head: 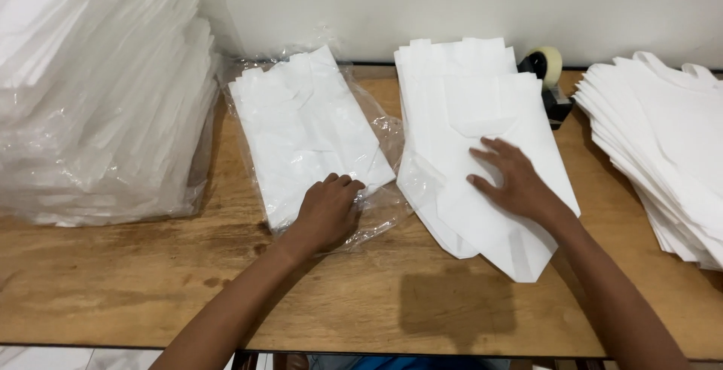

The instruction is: Packing folded white plastic bags into a larger clear plastic bag for distribution.

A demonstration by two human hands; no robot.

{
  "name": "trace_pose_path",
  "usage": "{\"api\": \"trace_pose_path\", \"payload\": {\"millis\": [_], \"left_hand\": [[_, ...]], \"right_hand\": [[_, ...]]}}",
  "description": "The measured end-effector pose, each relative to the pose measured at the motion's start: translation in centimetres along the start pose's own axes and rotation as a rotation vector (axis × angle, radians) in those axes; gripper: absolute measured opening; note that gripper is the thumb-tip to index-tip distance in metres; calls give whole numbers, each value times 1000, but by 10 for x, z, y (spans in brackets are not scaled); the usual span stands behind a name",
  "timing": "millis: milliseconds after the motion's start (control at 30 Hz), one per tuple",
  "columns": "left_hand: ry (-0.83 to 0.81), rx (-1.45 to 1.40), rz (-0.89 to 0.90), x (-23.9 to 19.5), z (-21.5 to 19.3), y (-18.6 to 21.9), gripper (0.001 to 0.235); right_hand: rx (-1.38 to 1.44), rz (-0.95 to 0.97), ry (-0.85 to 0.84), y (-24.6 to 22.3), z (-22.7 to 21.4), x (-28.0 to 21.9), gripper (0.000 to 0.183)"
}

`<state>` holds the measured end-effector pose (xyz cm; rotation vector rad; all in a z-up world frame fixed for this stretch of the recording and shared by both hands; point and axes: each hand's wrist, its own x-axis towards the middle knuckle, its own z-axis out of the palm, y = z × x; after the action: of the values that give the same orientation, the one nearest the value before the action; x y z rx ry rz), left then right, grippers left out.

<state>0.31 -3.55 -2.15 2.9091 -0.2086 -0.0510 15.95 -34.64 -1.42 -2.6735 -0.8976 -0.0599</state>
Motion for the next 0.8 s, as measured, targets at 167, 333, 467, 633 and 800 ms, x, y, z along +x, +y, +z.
{"api": "trace_pose_path", "payload": {"millis": [167,333,467,633,800], "left_hand": [[6,-61,-11,-2,-4,3,37],[-26,-123,-59,-10,-19,10,39],[60,-388,-169,-14,-37,19,45],[159,-704,-212,-26,-58,31,51],[269,-867,-185,-24,-58,23,56]], "right_hand": [[-66,45,-232,-28,-21,-18,51],[-36,12,-353,-58,-11,-31,57],[-115,39,-427,-80,-16,-44,77],[-200,67,-524,-90,-19,-60,81],[-424,142,-559,-79,-18,-66,78]]}}
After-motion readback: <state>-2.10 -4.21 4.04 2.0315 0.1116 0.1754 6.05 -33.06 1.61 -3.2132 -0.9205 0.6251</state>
